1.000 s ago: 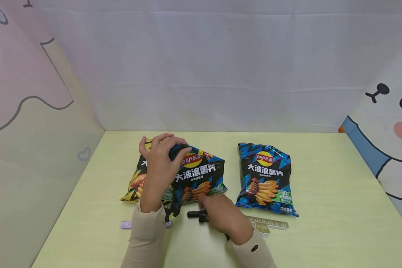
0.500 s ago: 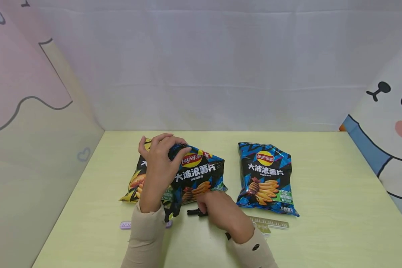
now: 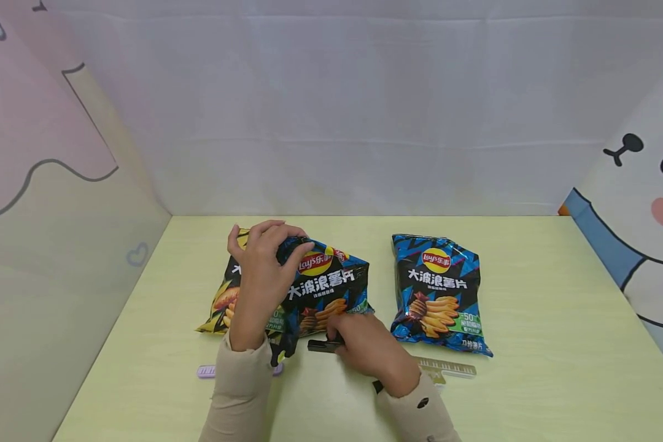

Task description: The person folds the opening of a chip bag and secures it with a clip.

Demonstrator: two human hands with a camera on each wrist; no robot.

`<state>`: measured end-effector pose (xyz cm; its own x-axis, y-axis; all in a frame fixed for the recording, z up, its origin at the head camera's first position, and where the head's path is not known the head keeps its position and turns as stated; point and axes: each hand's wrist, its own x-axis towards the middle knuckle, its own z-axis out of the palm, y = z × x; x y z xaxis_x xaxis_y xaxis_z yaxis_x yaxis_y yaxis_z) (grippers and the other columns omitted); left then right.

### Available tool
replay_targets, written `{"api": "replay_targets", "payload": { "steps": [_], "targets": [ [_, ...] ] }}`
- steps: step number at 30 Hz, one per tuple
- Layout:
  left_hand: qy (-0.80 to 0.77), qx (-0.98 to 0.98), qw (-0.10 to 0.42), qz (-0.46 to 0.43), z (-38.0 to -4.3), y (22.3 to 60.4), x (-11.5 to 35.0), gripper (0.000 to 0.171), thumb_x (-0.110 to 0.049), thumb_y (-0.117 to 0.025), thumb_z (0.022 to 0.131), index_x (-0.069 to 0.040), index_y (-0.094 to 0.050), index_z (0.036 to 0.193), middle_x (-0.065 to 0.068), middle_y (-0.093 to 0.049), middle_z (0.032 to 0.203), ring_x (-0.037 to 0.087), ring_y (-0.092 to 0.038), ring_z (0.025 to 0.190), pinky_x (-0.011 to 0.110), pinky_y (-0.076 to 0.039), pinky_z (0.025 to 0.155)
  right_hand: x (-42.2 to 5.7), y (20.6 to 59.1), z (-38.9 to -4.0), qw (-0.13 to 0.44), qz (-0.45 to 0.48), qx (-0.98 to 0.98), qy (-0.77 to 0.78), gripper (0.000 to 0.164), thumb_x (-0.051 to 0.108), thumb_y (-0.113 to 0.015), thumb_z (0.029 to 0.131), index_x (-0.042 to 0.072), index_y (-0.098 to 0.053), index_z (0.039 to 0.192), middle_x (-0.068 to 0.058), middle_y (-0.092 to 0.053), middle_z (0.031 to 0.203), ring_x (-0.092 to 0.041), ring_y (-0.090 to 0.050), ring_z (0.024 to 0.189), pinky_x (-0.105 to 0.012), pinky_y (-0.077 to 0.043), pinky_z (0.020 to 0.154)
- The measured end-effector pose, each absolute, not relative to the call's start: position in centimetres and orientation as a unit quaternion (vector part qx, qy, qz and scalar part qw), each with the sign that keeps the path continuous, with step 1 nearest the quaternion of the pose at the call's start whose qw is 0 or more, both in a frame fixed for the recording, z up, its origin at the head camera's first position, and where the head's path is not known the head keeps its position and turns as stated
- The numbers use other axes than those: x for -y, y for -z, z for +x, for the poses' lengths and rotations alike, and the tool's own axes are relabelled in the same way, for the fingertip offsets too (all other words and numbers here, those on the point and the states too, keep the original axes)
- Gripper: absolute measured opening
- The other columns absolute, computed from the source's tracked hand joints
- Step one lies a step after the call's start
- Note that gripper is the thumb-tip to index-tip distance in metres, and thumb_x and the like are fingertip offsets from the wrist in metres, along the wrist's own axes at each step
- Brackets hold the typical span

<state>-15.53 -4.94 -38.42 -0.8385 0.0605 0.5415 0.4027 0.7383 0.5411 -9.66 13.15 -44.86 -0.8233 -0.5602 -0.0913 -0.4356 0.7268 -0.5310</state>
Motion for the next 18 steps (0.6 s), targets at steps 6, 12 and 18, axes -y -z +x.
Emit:
{"api": "replay_targets", "payload": {
  "steps": [6, 12, 18],
  "targets": [
    [0.336, 0.897, 0.254, -0.131, -15.58, 38.34, 4.92, 0.019, -0.034, -0.072, 0.092, -0.018, -0.075, 0.103, 0.003, -0.078, 0.103, 0.028, -0.058, 0.122, 0.069, -0.004, 0.118, -13.02, 44.84, -9.79, 0.113, -0.265, -0.923, 0.254, 0.023, 0.002, -0.078, 0.081, 0.013, -0.063, 0.095, 0.002, -0.067, 0.082, -0.007, -0.048, 0.066, -0.025, -0.043, 0.063],
    [0.336, 0.897, 0.257, -0.132, -15.56, 38.29, 4.89, 0.019, -0.034, -0.073, 0.092, -0.018, -0.075, 0.103, 0.003, -0.078, 0.103, 0.027, -0.058, 0.121, 0.069, -0.005, 0.118, -12.92, 44.47, -9.59, 0.095, -0.263, -0.931, 0.235, 0.025, 0.007, -0.082, 0.08, 0.014, -0.068, 0.1, 0.001, -0.074, 0.091, -0.014, -0.067, 0.08, -0.036, -0.055, 0.077],
    [0.333, 0.899, 0.254, -0.131, -15.6, 38.39, 4.9, 0.018, -0.034, -0.072, 0.092, -0.019, -0.075, 0.103, 0.002, -0.078, 0.103, 0.027, -0.058, 0.122, 0.069, -0.005, 0.118, -12.83, 44.04, -9.27, 0.049, -0.235, -0.943, 0.231, 0.027, 0.001, -0.078, 0.078, 0.017, -0.075, 0.099, 0.005, -0.077, 0.096, -0.018, -0.072, 0.09, -0.046, -0.052, 0.088]
  ]
}}
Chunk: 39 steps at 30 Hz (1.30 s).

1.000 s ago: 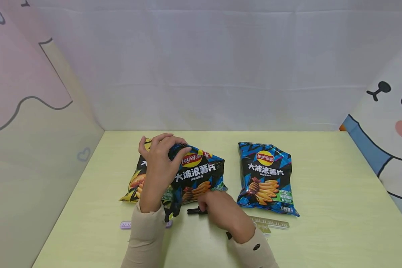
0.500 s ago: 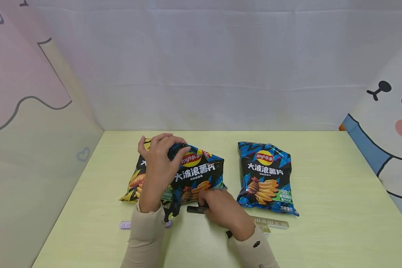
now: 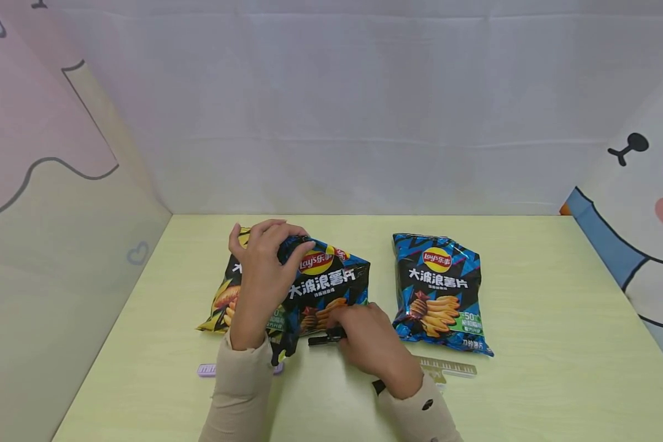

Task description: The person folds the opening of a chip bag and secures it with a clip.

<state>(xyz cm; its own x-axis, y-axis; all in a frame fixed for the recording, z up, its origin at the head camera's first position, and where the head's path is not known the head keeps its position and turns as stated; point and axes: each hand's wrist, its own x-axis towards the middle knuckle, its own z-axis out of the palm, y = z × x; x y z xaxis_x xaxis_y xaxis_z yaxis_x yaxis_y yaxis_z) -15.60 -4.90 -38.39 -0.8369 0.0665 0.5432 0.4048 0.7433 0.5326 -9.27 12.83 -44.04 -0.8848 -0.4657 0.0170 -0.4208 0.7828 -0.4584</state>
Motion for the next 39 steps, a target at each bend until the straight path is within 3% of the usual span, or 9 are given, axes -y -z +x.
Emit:
{"api": "replay_targets", "payload": {
  "steps": [8, 17, 32, 39],
  "targets": [
    [0.333, 0.901, 0.247, -0.128, -15.6, 38.4, 4.9, 0.018, -0.034, -0.072, 0.092, -0.02, -0.075, 0.102, 0.002, -0.078, 0.103, 0.027, -0.058, 0.123, 0.069, -0.005, 0.118, -12.9, 43.2, -9.3, -0.018, -0.228, -0.942, 0.245, 0.028, 0.006, -0.082, 0.08, 0.018, -0.076, 0.104, 0.007, -0.077, 0.102, -0.016, -0.07, 0.095, -0.043, -0.053, 0.086],
    [0.329, 0.9, 0.253, -0.132, -15.5, 38.3, 4.9, 0.019, -0.034, -0.073, 0.092, -0.019, -0.075, 0.103, 0.003, -0.078, 0.104, 0.028, -0.058, 0.122, 0.069, -0.006, 0.118, -13.1, 42.9, -9.3, -0.077, -0.215, -0.932, 0.282, 0.027, 0.015, -0.084, 0.08, 0.021, -0.076, 0.105, 0.008, -0.076, 0.101, -0.009, -0.063, 0.086, -0.031, -0.046, 0.077],
    [0.329, 0.9, 0.254, -0.135, -15.5, 38.4, 5.0, 0.018, -0.034, -0.073, 0.092, -0.019, -0.075, 0.101, 0.003, -0.078, 0.103, 0.028, -0.058, 0.121, 0.069, -0.006, 0.118, -13.6, 42.2, -9.2, -0.229, -0.198, -0.887, 0.348, 0.033, 0.003, -0.086, 0.076, 0.014, -0.075, 0.105, 0.002, -0.073, 0.091, -0.004, -0.045, 0.065, -0.027, -0.038, 0.07],
    [0.334, 0.896, 0.256, -0.139, -15.6, 38.5, 5.0, 0.018, -0.033, -0.073, 0.091, -0.018, -0.076, 0.101, 0.003, -0.078, 0.103, 0.028, -0.059, 0.119, 0.07, -0.007, 0.117, -14.1, 41.8, -8.9, -0.274, -0.195, -0.865, 0.372, 0.035, 0.0, -0.085, 0.074, 0.013, -0.076, 0.105, 0.008, -0.047, 0.067, -0.004, -0.039, 0.067, -0.025, -0.029, 0.073]
  ]
}}
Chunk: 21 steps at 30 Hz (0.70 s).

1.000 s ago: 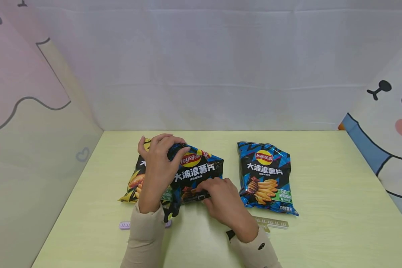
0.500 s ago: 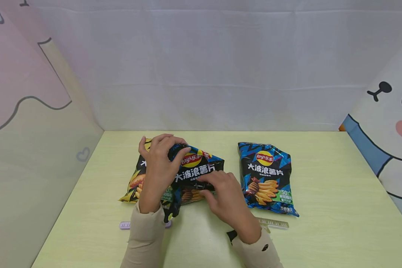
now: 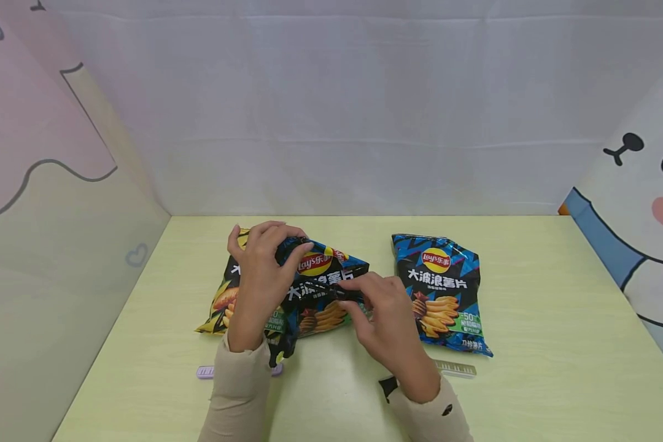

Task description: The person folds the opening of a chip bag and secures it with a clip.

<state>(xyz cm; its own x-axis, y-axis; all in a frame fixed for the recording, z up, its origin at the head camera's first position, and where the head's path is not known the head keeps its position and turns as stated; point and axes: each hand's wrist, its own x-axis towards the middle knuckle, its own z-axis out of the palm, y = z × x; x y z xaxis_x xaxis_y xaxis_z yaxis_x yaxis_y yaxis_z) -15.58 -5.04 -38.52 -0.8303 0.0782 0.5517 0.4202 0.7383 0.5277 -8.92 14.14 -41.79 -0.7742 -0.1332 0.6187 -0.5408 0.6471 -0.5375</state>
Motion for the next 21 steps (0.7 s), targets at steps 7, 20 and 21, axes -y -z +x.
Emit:
{"api": "replay_targets", "payload": {
  "steps": [7, 20, 21],
  "targets": [
    [0.34, 0.895, 0.253, -0.142, -15.6, 38.5, 5.1, 0.018, -0.033, -0.073, 0.092, -0.018, -0.075, 0.102, 0.003, -0.077, 0.103, 0.028, -0.058, 0.118, 0.069, -0.007, 0.117, -14.4, 41.3, -8.8, 0.311, 0.184, 0.833, -0.418, 0.038, -0.008, -0.083, 0.072, 0.007, -0.076, 0.106, 0.003, -0.049, 0.067, -0.006, -0.041, 0.066, -0.022, -0.031, 0.073],
    [0.355, 0.891, 0.243, -0.144, -15.5, 38.3, 5.2, 0.017, -0.032, -0.072, 0.092, -0.019, -0.075, 0.102, 0.001, -0.077, 0.104, 0.027, -0.058, 0.118, 0.069, -0.005, 0.118, -15.1, 40.7, -9.7, 0.394, 0.206, 0.781, -0.438, 0.041, -0.015, -0.083, 0.067, 0.001, -0.076, 0.104, -0.005, -0.059, 0.072, -0.005, -0.041, 0.058, -0.02, -0.037, 0.054],
    [0.355, 0.892, 0.241, -0.145, -15.5, 38.3, 5.2, 0.017, -0.032, -0.072, 0.092, -0.019, -0.075, 0.102, 0.001, -0.077, 0.104, 0.027, -0.058, 0.118, 0.069, -0.005, 0.118, -15.1, 40.6, -9.7, 0.397, 0.204, 0.78, -0.438, 0.041, -0.015, -0.083, 0.067, 0.001, -0.076, 0.104, -0.005, -0.058, 0.071, -0.005, -0.041, 0.058, -0.02, -0.036, 0.053]
  ]
}}
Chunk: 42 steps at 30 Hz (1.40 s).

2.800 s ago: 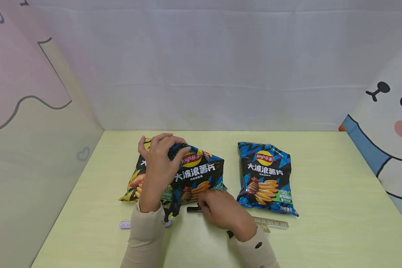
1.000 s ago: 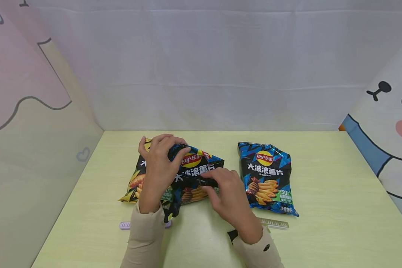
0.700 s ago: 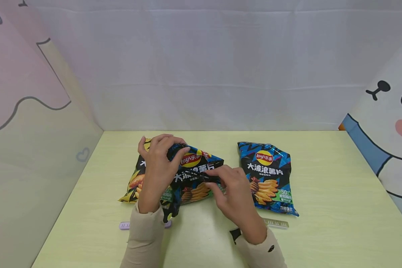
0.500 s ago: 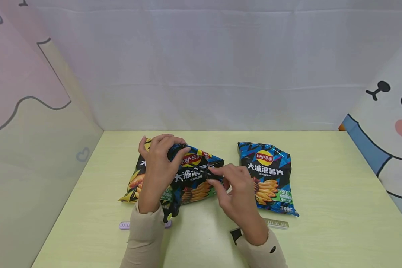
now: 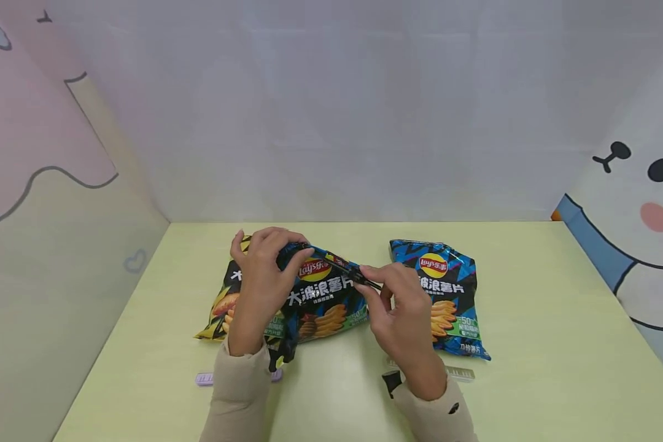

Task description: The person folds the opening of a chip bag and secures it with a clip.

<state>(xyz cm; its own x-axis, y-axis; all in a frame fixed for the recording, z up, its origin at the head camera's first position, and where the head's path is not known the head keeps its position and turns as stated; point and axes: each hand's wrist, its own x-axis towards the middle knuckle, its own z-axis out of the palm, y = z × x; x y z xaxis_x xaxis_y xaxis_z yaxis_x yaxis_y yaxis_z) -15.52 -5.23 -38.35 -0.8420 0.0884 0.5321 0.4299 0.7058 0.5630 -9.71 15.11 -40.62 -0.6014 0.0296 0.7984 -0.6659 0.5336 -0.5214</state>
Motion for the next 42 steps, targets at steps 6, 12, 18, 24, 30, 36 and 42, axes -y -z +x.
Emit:
{"api": "replay_targets", "payload": {
  "steps": [6, 12, 18, 24, 30, 36, 42],
  "targets": [
    [0.356, 0.894, 0.228, -0.146, -15.1, 38.7, 5.3, 0.015, -0.03, -0.072, 0.093, -0.019, -0.075, 0.102, 0.001, -0.077, 0.102, 0.028, -0.058, 0.118, 0.069, -0.005, 0.118, -14.9, 40.5, -9.8, 0.379, 0.181, 0.789, -0.448, 0.04, -0.018, -0.081, 0.068, 0.0, -0.076, 0.102, -0.005, -0.057, 0.069, -0.004, -0.039, 0.057, -0.021, -0.035, 0.051],
    [0.361, 0.894, 0.222, -0.148, -14.9, 39.0, 5.3, 0.014, -0.03, -0.071, 0.094, -0.019, -0.076, 0.102, 0.001, -0.076, 0.101, 0.028, -0.057, 0.118, 0.07, -0.005, 0.118, -14.9, 40.7, -9.8, 0.342, 0.16, 0.806, -0.455, 0.035, -0.014, -0.08, 0.073, 0.001, -0.076, 0.104, -0.002, -0.052, 0.068, -0.003, -0.038, 0.056, -0.022, -0.034, 0.053],
    [0.365, 0.891, 0.223, -0.152, -15.0, 38.9, 5.4, 0.013, -0.03, -0.07, 0.094, -0.02, -0.075, 0.101, 0.001, -0.076, 0.101, 0.028, -0.057, 0.119, 0.07, -0.004, 0.117, -15.1, 41.0, -10.4, 0.331, 0.166, 0.81, -0.454, 0.034, -0.012, -0.081, 0.074, 0.003, -0.076, 0.104, -0.001, -0.052, 0.068, -0.002, -0.037, 0.055, -0.02, -0.034, 0.054],
    [0.367, 0.891, 0.217, -0.156, -15.1, 38.7, 5.4, 0.014, -0.03, -0.07, 0.094, -0.02, -0.075, 0.102, 0.001, -0.076, 0.102, 0.027, -0.056, 0.121, 0.069, -0.003, 0.118, -15.3, 41.0, -10.8, 0.328, 0.172, 0.811, -0.452, 0.036, -0.012, -0.081, 0.074, 0.004, -0.076, 0.105, 0.001, -0.05, 0.066, 0.0, -0.037, 0.055, -0.021, -0.034, 0.054],
    [0.367, 0.891, 0.213, -0.16, -15.2, 38.5, 5.4, 0.014, -0.029, -0.071, 0.093, -0.019, -0.076, 0.102, 0.001, -0.077, 0.103, 0.027, -0.056, 0.123, 0.07, -0.003, 0.118, -15.3, 41.2, -11.1, 0.327, 0.168, 0.814, -0.45, 0.036, -0.009, -0.082, 0.074, 0.006, -0.076, 0.106, 0.001, -0.048, 0.065, -0.001, -0.037, 0.054, -0.02, -0.034, 0.053],
    [0.372, 0.889, 0.21, -0.166, -15.3, 38.4, 5.6, 0.014, -0.029, -0.071, 0.093, -0.019, -0.076, 0.102, 0.001, -0.077, 0.102, 0.027, -0.055, 0.124, 0.07, -0.004, 0.118, -15.4, 41.3, -11.4, 0.322, 0.168, 0.81, -0.46, 0.036, -0.01, -0.082, 0.074, 0.005, -0.076, 0.106, 0.0, -0.047, 0.065, -0.002, -0.036, 0.054, -0.021, -0.033, 0.052],
    [0.381, 0.884, 0.2, -0.183, -15.4, 38.3, 5.8, 0.012, -0.027, -0.07, 0.093, -0.02, -0.076, 0.101, 0.0, -0.078, 0.101, 0.026, -0.054, 0.127, 0.068, -0.003, 0.119, -15.8, 41.0, -11.6, 0.313, 0.183, 0.808, -0.464, 0.036, -0.013, -0.081, 0.073, 0.004, -0.076, 0.105, 0.0, -0.049, 0.066, -0.002, -0.037, 0.053, -0.019, -0.034, 0.051]
  ]
}}
